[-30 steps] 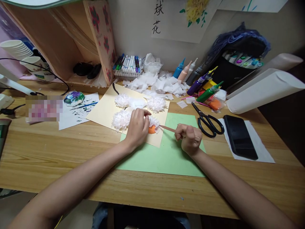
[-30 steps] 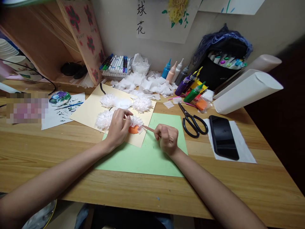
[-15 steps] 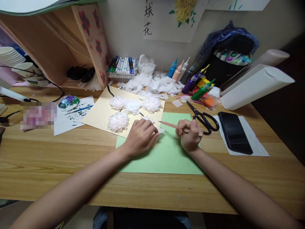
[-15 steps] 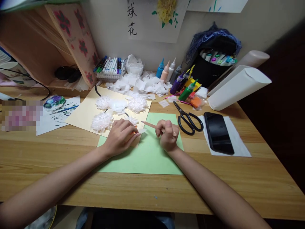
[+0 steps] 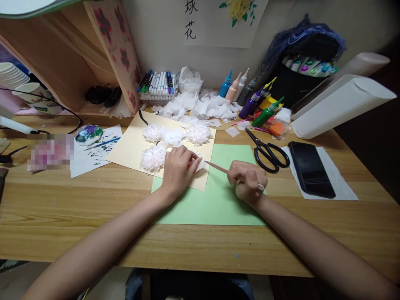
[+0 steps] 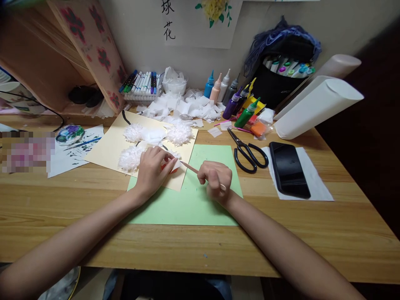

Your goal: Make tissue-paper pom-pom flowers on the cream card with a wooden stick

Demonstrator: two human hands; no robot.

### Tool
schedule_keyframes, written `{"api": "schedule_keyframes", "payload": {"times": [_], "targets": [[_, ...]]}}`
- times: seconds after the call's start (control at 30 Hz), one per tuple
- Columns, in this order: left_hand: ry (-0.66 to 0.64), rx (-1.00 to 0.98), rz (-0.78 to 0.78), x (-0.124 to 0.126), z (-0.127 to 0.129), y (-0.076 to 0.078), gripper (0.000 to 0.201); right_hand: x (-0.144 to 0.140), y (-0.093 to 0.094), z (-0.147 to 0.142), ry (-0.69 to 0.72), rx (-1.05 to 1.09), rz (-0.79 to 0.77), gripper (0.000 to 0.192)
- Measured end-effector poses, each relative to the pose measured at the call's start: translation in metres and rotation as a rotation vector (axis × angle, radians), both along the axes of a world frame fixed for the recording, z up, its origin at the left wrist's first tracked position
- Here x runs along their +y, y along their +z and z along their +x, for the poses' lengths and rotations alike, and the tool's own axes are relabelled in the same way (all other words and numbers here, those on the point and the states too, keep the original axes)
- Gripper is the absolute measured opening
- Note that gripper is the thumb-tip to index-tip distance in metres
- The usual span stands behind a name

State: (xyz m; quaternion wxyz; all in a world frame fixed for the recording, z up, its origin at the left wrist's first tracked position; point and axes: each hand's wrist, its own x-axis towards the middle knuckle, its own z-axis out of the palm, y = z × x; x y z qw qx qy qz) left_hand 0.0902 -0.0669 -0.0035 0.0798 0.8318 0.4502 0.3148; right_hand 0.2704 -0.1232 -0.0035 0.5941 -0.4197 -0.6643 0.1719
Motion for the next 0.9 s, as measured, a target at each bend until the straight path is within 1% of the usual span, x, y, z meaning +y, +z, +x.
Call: {"api": "schedule_keyframes", "payload": {"times": [0.1,0.17,0.27,0.4,0.57,0.77,0.9], "targets": [[0.02,0.008,-0.003,0.0,0.0,-0.001,0.012,-0.002,0.0,-0.001,-0.029,0.002,0.09,0.054],[0.02,0.018,-0.005,0.001,0.001,-0.001,0.012,-0.003,0.0,-0.001,0.009,-0.049,0.121,0.052],[0.017,0.033,-0.005,0.0,0.001,-0.001,0.014,-0.001,-0.001,-0.003,0.086,-0.189,0.13,0.048],[0.012,0.035,0.002,0.0,0.001,-0.001,0.014,0.004,-0.002,-0.005,0.066,-0.269,0.097,0.045],[0.024,-0.008,-0.037,0.0,0.001,0.001,0.019,0.006,-0.001,-0.006,0.033,-0.328,0.084,0.043],[0.078,-0.14,-0.112,0.0,-0.001,0.003,0.022,0.008,-0.003,-0.007,0.054,-0.283,0.013,0.046],[0.092,-0.165,-0.146,0.0,-0.002,0.002,0.022,0.009,-0.004,-0.007,0.074,-0.228,-0.06,0.049]]}}
